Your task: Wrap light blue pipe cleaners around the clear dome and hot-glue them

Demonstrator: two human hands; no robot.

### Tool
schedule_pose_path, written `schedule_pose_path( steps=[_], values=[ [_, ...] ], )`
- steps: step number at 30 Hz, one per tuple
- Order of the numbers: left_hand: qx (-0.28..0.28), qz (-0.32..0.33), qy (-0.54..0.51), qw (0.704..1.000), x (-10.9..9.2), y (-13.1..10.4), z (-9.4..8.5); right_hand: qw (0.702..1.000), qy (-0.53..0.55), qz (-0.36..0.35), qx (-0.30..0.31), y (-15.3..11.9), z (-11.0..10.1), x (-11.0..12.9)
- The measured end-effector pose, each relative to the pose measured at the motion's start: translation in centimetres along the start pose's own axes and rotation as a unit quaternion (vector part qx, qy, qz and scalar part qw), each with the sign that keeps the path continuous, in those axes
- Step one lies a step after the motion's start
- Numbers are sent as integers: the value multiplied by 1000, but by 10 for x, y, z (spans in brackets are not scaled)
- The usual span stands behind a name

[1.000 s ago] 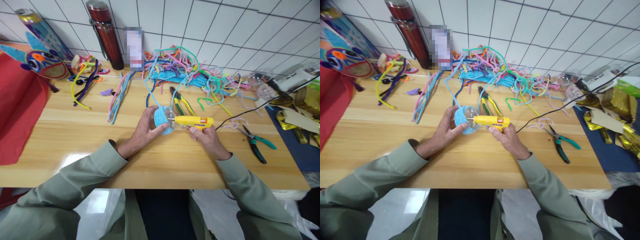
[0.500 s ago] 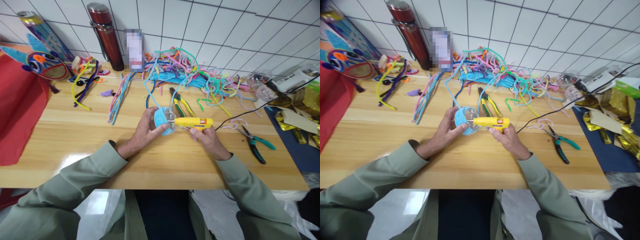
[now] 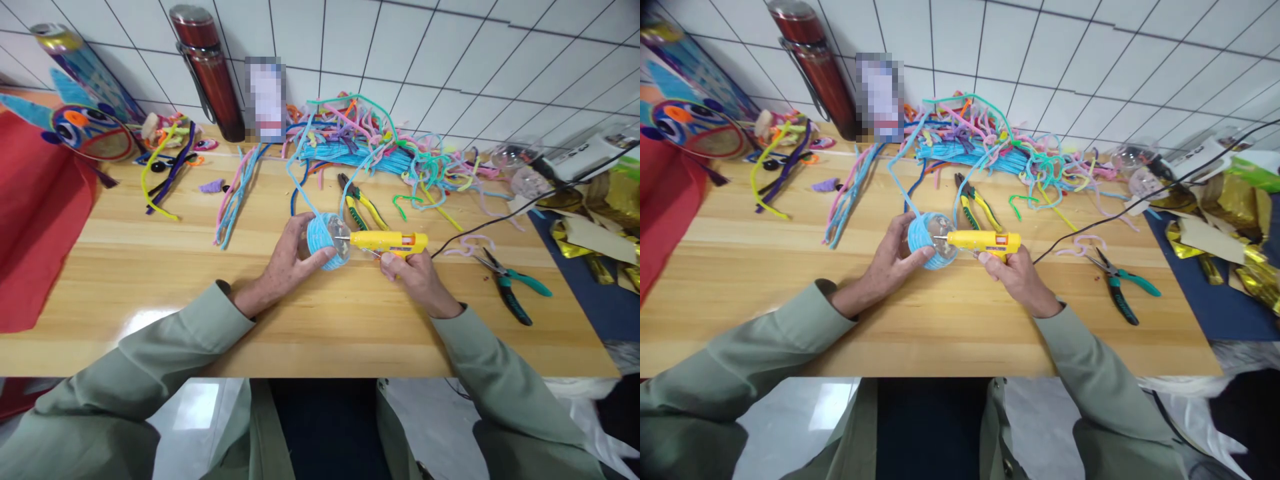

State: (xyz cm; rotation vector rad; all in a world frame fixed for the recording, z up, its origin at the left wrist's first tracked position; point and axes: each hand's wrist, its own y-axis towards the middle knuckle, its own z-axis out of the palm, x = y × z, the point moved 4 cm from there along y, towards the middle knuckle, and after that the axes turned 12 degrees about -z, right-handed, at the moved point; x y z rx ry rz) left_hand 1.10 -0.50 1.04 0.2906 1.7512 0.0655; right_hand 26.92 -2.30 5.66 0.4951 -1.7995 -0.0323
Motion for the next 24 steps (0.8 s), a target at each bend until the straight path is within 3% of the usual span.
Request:
schedule_pose_path(
  steps=[24],
  values=[
    [-1, 12, 35, 999, -5, -1, -2, 1000, -4, -6, -1, -1, 1, -4]
  ],
)
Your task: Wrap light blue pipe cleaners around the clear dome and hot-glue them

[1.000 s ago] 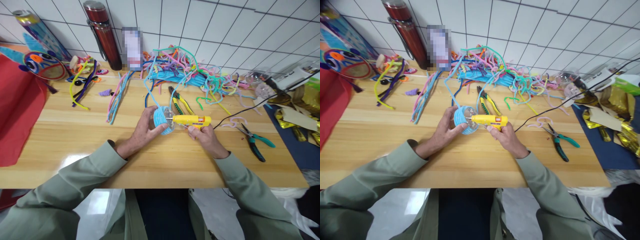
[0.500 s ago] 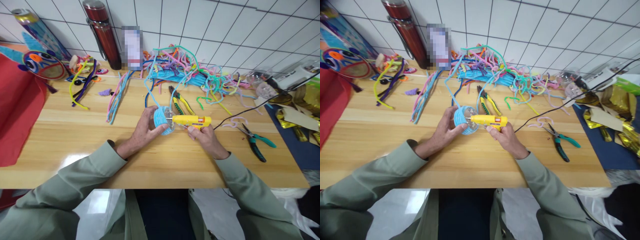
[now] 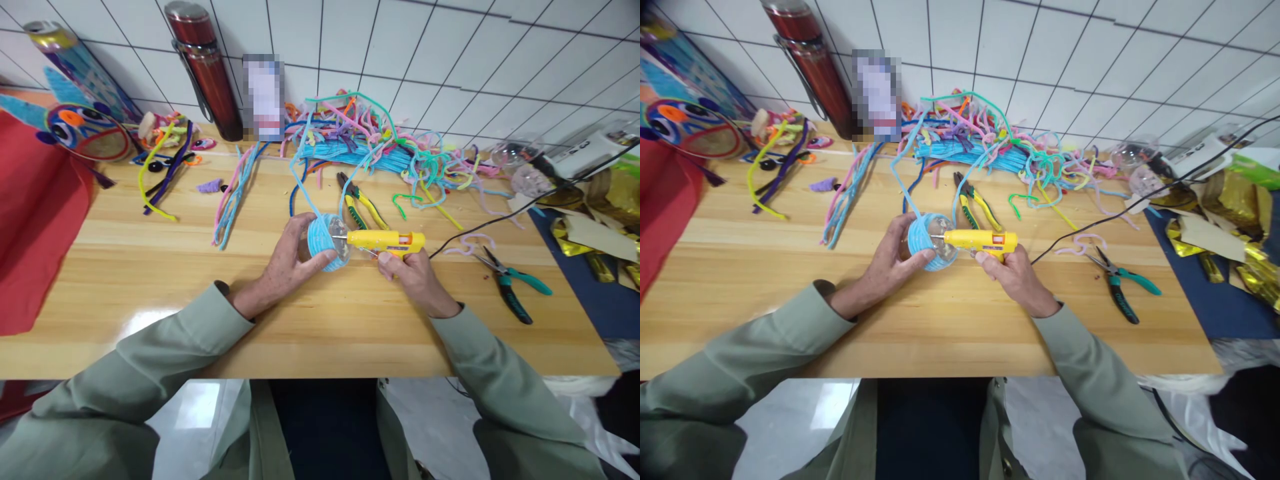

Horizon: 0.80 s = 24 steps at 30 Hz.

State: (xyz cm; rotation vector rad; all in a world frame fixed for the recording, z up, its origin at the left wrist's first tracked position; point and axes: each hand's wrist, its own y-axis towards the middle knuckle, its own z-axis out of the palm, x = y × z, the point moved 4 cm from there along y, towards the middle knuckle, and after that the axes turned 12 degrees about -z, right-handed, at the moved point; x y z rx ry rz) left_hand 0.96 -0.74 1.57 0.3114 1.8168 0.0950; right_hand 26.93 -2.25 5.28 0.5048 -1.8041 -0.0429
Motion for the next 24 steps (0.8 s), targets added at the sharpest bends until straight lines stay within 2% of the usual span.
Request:
schedule_pose_path(
  steps=[16, 24],
  values=[
    [3, 4, 4, 1000, 5, 0, 1, 1000, 20, -7, 3, 0, 1, -4],
    [5, 11, 25, 1000, 1, 0, 0, 1000, 25, -11, -6, -1, 1, -8]
  ],
)
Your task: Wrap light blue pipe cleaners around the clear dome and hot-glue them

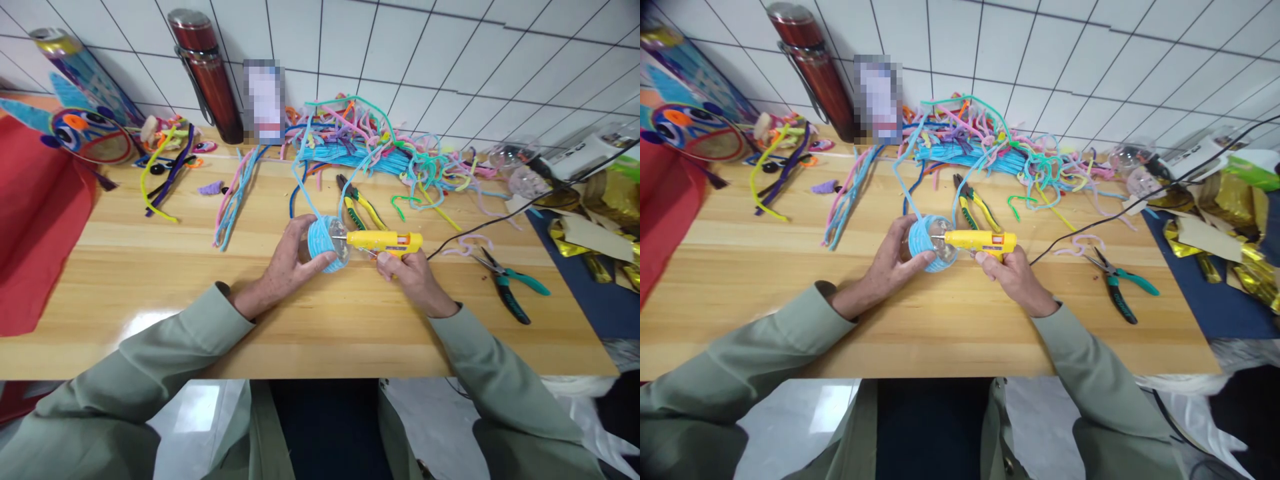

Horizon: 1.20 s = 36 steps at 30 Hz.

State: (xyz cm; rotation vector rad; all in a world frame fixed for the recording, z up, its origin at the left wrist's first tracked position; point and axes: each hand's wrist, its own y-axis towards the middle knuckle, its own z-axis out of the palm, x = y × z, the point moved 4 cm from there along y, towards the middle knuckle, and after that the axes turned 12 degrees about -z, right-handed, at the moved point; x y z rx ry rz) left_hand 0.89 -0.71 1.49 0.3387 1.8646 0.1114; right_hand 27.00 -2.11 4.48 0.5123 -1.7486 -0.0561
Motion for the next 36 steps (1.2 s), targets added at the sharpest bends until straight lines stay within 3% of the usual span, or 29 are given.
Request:
schedule_pose_path(
  steps=[3, 7, 15, 20, 25, 31, 36],
  values=[
    [1, -1, 8, 1000, -1, 0, -1, 996, -51, -29, -60, 2, -15, -4],
    [-7, -6, 9, 1000, -3, -2, -2, 963, -240, -52, -109, 8, -45, -14],
    [-12, 28, 32, 999, -14, -3, -2, 891, -444, -90, 11, 17, -66, -49],
    [-15, 75, 48, 996, -17, -1, -1, 871, -480, -107, 13, 12, -91, -55],
    [-11, 81, 56, 995, -17, -1, 1, 866, -496, -64, 17, 8, -120, -64],
    [-22, 107, 62, 992, -16, 1, 6, 867, -493, -56, 36, 18, -111, -67],
    [-28, 107, 65, 992, -16, 3, 8, 874, -481, -64, 10, 17, -107, -50]
  ],
)
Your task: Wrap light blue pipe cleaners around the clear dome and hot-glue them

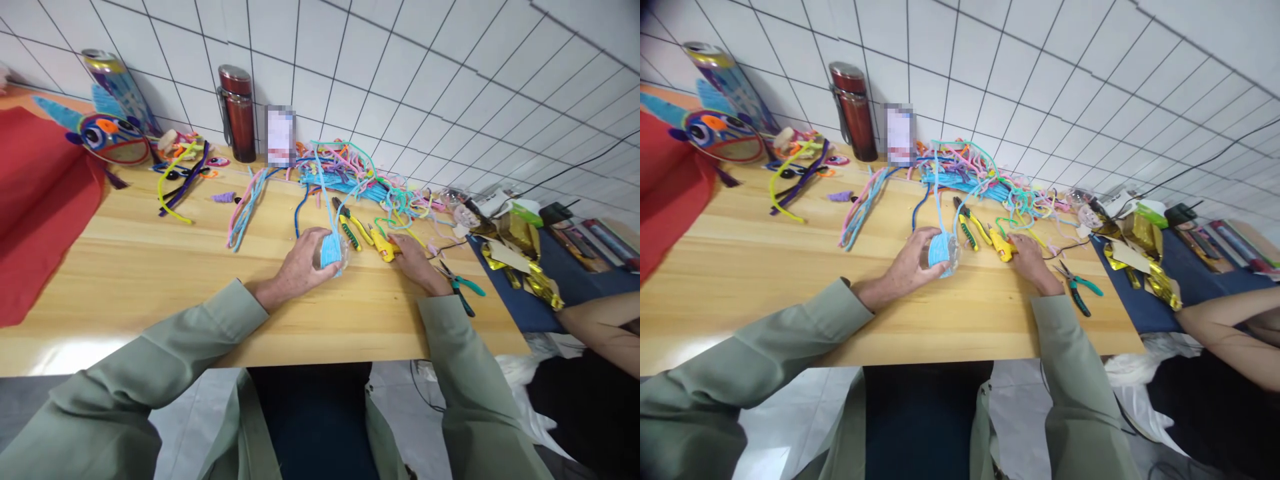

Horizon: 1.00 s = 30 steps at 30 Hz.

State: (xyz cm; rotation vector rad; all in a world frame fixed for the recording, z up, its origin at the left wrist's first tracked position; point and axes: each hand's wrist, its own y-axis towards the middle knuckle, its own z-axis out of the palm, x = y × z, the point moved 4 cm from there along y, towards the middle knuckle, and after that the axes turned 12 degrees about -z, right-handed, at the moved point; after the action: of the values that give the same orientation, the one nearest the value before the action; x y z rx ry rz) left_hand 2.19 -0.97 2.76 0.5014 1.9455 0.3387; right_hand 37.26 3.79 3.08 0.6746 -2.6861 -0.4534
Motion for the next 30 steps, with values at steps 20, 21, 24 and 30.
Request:
schedule_pose_path(
  steps=[20, 21, 24, 30],
  values=[
    [22, 41, 22, 999, -9, -2, -2, 938, 346, -4, -30, 58, -6, 173],
    [24, 45, 21, 999, -9, -2, -2, 931, 364, 2, -25, 60, -2, 174],
    [33, 46, 17, 998, -11, -2, -2, 901, 433, 31, -11, 62, 7, 172],
    [40, 51, 11, 998, -14, -3, -4, 850, 521, 81, -8, 58, 7, 168]
  ],
)
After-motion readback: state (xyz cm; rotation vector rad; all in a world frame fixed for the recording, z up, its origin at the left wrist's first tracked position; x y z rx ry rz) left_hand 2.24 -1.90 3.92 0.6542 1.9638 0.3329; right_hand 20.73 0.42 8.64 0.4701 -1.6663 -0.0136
